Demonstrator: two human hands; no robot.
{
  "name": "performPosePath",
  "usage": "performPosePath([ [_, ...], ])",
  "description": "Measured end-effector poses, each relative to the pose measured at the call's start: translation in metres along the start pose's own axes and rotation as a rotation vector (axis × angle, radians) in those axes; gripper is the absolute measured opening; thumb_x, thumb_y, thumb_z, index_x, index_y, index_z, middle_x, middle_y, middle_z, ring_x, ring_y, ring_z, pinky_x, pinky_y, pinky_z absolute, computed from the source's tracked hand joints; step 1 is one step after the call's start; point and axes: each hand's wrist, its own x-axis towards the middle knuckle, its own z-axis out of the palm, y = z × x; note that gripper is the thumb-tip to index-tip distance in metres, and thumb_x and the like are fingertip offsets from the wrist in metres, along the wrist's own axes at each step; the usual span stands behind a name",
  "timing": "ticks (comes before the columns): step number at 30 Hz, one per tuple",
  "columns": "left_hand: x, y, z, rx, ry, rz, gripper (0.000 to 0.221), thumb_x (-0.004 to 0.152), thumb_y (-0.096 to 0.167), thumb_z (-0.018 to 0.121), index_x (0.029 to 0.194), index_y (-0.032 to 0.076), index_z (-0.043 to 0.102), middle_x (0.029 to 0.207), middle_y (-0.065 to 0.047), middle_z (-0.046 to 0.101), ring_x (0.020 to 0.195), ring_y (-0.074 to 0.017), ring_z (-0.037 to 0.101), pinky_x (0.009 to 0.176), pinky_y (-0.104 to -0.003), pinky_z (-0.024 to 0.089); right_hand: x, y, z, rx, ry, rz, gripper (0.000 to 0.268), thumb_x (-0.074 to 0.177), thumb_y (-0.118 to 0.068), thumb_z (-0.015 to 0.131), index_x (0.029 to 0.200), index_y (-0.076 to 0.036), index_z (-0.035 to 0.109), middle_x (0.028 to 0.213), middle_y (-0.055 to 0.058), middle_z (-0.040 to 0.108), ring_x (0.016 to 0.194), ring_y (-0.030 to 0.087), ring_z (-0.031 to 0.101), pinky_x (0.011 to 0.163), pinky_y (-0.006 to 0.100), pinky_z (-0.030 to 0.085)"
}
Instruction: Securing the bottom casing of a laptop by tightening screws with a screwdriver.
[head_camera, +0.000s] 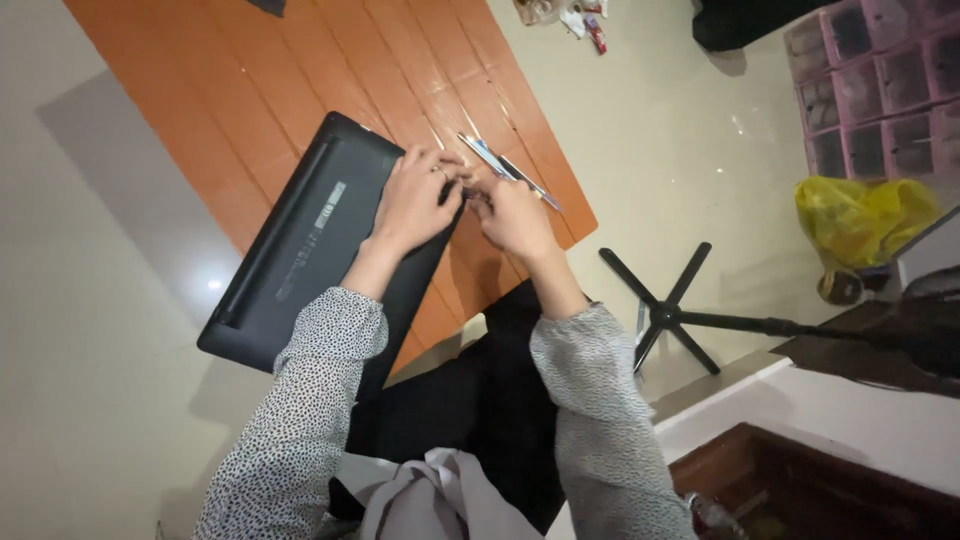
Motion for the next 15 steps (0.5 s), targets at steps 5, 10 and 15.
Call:
performPosePath([
  [5,0.001,0.01,0.0,0.239,-0.268,0.027,0.025,0.092,0.033,0.07,0.111,0.019,0.076,0.115,-0.003,0.071,0.122,-0.0237,0.056,0.106,-0.043,0.034,-0.019,-0.022,-0.007,0.117,0.16,-0.066,0.013,0.093,-0.015,0.061,0.106,-0.015,0.061,0.096,0.022,0.075,0.097,0.045,0.072,0.084,0.056,0.058],
  [10,-0.014,0.002,0.017,0.232,-0.326,0.04,0.026,0.088,0.034,0.074,0.105,0.014,0.074,0.11,-0.003,0.074,0.122,-0.0234,0.06,0.108,-0.043,0.036,-0.025,-0.012,0.026,0.285,0.311,-0.084,0.01,0.089,-0.007,0.059,0.092,-0.01,0.069,0.088,0.021,0.076,0.092,0.045,0.074,0.08,0.053,0.059],
  [15,-0.027,0.028,0.006,0.239,-0.33,0.082,0.019,0.088,0.03,0.073,0.101,0.015,0.075,0.103,-0.002,0.076,0.119,-0.0228,0.063,0.108,-0.042,0.037,-0.039,0.019,0.047,0.386,0.245,0.029,0.018,0.081,-0.02,0.065,0.093,-0.02,0.078,0.092,0.009,0.078,0.093,0.035,0.075,0.083,0.049,0.059],
])
